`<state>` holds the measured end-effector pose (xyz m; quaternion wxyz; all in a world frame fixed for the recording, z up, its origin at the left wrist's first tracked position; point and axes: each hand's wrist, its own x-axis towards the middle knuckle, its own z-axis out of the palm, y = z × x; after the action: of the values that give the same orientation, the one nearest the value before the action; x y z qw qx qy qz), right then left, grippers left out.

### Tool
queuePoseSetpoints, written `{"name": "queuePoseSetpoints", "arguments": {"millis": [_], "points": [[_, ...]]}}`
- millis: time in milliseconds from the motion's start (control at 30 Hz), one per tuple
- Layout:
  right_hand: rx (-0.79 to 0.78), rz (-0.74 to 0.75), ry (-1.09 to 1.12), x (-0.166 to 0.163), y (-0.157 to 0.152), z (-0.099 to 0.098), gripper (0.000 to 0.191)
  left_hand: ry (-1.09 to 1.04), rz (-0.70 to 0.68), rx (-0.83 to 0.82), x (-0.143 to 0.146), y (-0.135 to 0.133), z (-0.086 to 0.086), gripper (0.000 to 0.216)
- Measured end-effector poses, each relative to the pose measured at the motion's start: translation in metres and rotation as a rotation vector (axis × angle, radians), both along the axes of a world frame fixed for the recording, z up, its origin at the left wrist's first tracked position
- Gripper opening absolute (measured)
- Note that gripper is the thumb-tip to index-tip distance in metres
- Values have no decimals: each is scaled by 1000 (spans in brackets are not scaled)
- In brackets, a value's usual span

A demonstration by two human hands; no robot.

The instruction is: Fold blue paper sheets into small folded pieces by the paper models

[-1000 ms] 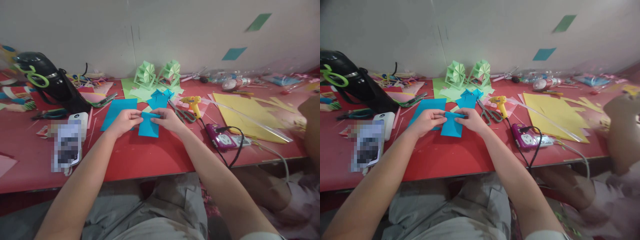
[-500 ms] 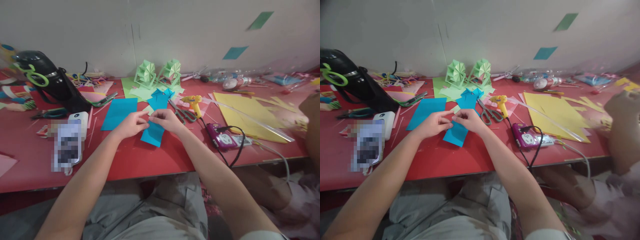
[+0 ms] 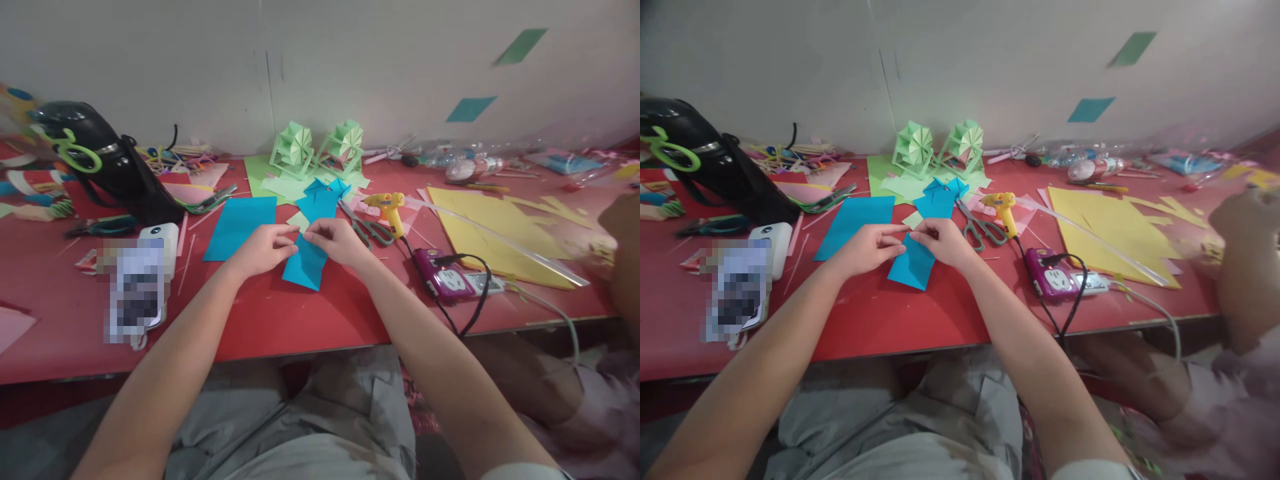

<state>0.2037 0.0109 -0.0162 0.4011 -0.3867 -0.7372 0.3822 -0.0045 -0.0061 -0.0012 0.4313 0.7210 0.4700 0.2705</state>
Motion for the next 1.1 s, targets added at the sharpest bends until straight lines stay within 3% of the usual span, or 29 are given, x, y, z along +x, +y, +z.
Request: {"name": "queuePoseSetpoints", "arguments": {"millis": [200, 400, 500, 667, 867, 1100], "points": [[-1, -34, 21, -1, 0, -3, 42, -92, 134, 10, -4, 5, -4, 46], [310, 14, -125, 2, -7, -1, 68, -239, 345, -59, -3, 8, -3, 39], [360, 72, -248, 1, -9, -3, 69, -296, 429, -140, -2, 9, -3, 45], [413, 111, -243, -2, -9, -3, 16, -292, 312, -174, -1, 6, -1, 35], [341, 4, -102, -3, -7, -3, 16, -303, 166, -242, 4, -2, 7, 30], [142, -17, -16, -6, -6, -5, 18, -284, 67, -313, 2, -1, 7, 32]]}}
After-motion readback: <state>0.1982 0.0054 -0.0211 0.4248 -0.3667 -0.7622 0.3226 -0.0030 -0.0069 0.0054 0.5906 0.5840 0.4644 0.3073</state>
